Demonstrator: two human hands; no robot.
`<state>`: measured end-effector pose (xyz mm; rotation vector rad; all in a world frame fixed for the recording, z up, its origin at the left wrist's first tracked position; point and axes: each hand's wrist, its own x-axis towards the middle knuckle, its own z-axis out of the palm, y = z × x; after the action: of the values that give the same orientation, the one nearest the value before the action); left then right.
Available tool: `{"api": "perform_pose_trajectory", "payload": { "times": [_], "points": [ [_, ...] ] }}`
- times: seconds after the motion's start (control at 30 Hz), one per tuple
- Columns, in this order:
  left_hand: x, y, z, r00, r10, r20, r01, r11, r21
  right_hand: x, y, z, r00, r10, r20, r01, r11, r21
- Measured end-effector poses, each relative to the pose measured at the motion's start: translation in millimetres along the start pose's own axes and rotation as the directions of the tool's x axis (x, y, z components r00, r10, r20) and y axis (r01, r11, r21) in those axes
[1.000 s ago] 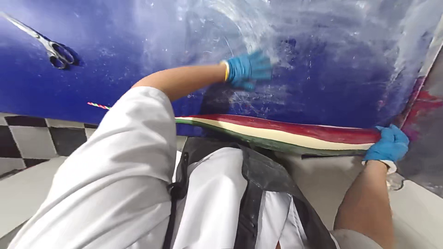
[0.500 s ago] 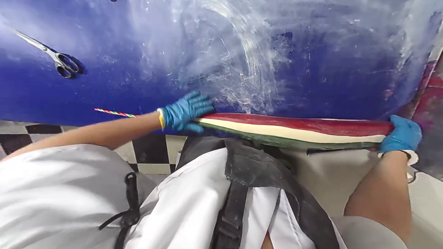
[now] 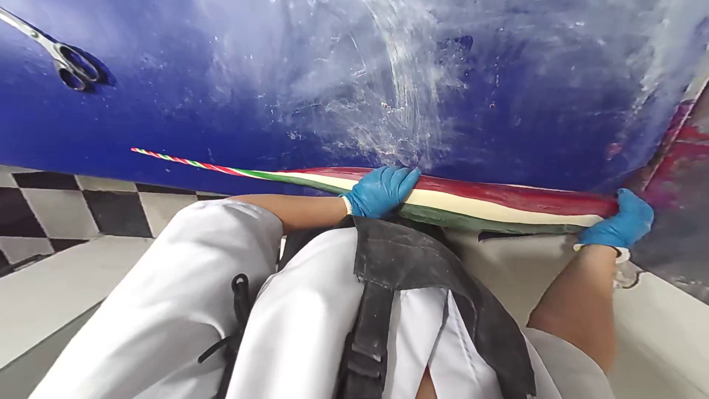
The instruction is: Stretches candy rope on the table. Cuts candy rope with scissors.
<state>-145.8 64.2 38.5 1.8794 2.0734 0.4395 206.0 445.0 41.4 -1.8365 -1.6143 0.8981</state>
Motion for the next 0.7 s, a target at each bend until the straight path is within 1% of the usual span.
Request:
{"api": "perform_pose_trajectory", "payload": {
  "times": [0.1,0.13,0.2,0.27,0.3,0.37,0.4,0.47,0.53,0.63,0.7],
  "points": [
    [12,17,6,0.999,-0.015,-0.028,0.015,1.000,-0.015,6,8,-1,1.000,-0.031,-0.004,0.031,0.999,-0.019],
    [14,22,7,1.000,-0.017,-0.019,0.016,1.000,-0.020,6,10,-1,0.999,-0.040,-0.008,0.040,0.999,-0.013],
    [18,25,4,0.999,-0.032,0.041,0.034,0.999,-0.034,5,9,0,0.998,-0.058,-0.008,0.058,0.998,0.016],
    [19,26,-2,0.989,-0.054,0.140,0.063,0.996,-0.063,5,11,1,0.997,-0.077,-0.006,0.077,0.996,0.037],
    [20,27,-4,0.984,-0.061,0.169,0.073,0.995,-0.067,6,11,0,0.996,-0.087,-0.002,0.087,0.996,0.031],
    [19,29,-7,0.975,-0.070,0.209,0.085,0.994,-0.062,6,13,-4,0.990,-0.125,0.062,0.129,0.989,-0.068],
    [18,29,-7,0.976,-0.074,0.206,0.087,0.995,-0.053,3,11,-6,0.977,-0.170,0.128,0.189,0.969,-0.160],
    [17,30,-4,0.982,-0.081,0.172,0.086,0.996,-0.021,-5,-5,-2,0.929,-0.275,0.249,0.354,0.859,-0.370],
    [15,31,1,0.989,-0.078,0.127,0.076,0.997,0.013,-25,-20,9,0.881,-0.332,0.337,0.467,0.724,-0.507],
    [13,34,5,0.993,-0.095,0.074,0.092,0.995,0.042,-68,-43,31,0.833,-0.362,0.418,0.553,0.573,-0.605],
    [11,36,9,0.991,-0.127,0.032,0.125,0.991,0.051,-98,-59,48,0.811,-0.359,0.463,0.586,0.515,-0.626]
  ]
}}
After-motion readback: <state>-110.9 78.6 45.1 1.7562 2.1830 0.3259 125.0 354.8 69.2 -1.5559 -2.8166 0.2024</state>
